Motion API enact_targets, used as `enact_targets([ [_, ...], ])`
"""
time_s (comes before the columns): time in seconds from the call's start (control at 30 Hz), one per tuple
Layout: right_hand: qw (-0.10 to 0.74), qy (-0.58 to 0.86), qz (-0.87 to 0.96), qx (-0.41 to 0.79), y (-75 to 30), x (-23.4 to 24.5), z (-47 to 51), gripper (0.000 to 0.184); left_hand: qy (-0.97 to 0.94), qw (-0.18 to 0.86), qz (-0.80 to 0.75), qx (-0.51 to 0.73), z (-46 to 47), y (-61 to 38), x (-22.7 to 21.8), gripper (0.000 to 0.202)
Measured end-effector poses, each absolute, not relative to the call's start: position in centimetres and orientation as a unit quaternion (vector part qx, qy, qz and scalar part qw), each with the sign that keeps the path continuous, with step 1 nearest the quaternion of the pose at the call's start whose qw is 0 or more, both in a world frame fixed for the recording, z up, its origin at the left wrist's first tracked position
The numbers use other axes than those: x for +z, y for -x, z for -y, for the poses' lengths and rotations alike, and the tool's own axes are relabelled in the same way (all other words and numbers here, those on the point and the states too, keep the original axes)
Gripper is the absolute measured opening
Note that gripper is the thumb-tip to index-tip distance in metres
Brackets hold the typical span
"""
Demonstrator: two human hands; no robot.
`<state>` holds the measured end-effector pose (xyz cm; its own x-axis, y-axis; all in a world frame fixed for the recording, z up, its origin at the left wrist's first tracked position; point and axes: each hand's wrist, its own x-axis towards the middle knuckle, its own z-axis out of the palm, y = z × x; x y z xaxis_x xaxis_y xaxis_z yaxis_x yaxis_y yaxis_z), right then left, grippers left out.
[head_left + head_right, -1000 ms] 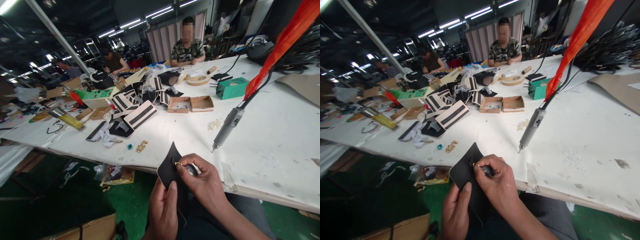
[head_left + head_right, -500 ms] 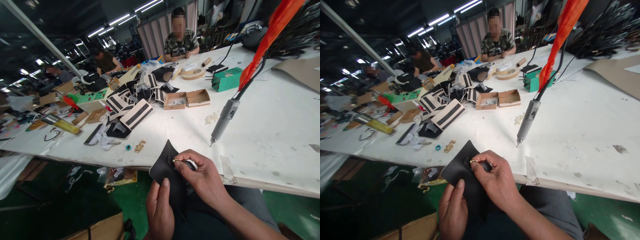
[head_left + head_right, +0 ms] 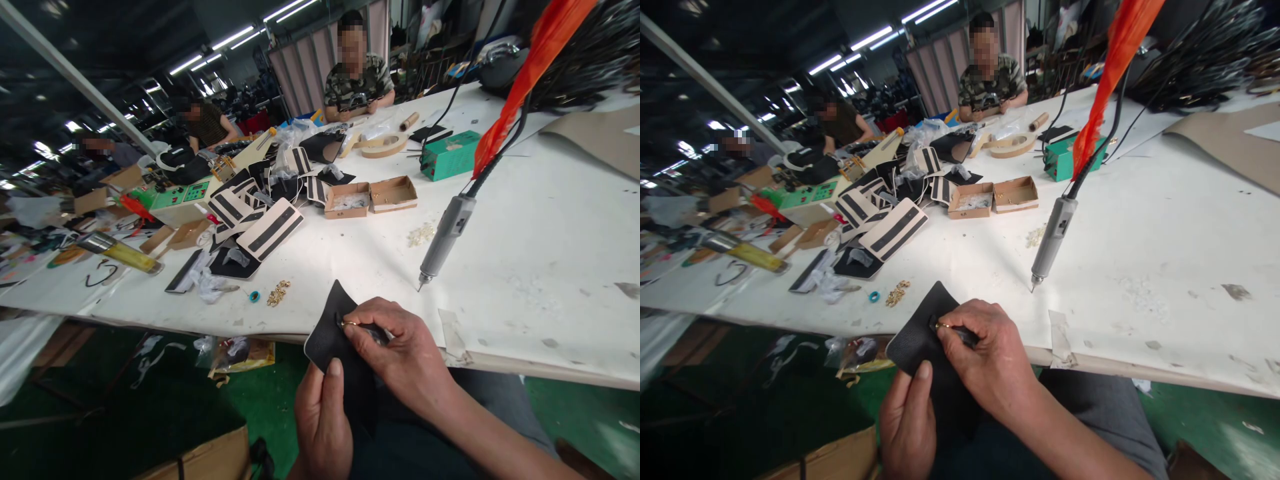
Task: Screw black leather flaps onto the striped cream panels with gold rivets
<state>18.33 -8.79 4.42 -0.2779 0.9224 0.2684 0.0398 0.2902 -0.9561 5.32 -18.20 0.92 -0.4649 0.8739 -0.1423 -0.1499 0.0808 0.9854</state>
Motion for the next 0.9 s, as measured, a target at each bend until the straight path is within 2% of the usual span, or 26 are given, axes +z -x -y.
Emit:
enact_targets([
  [0.17, 0.458, 0.362, 0.658, 0.476, -18.2, 4.3, 8.5, 0.016, -0.316, 0.406, -0.616, 0.597, 18.1, -5.5, 1.2, 0.053],
  [0.33, 0.477, 0.443, 0.586, 0.482, -17.6, 3.3, 9.2, 0.018, -0.335, 0.392, -0.63, 0.581, 17.9, -5.9, 2.1, 0.056],
  [0.53, 0.49, 0.372, 0.671, 0.415, -18.1, 3.3, 9.6, 0.014, -0.434, 0.371, -0.586, 0.576, 18.1, -5.0, 2.5, 0.054],
  [0.7, 0.413, 0.298, 0.681, 0.526, -19.5, 5.9, 9.9, 0.055, -0.478, 0.297, -0.569, 0.6, 17.1, -3.7, 2.6, 0.037],
  [0.9, 0.385, 0.351, 0.542, 0.659, -18.9, 6.1, 9.0, 0.032, -0.598, 0.173, -0.579, 0.526, 13.6, -2.1, 3.5, 0.032],
])
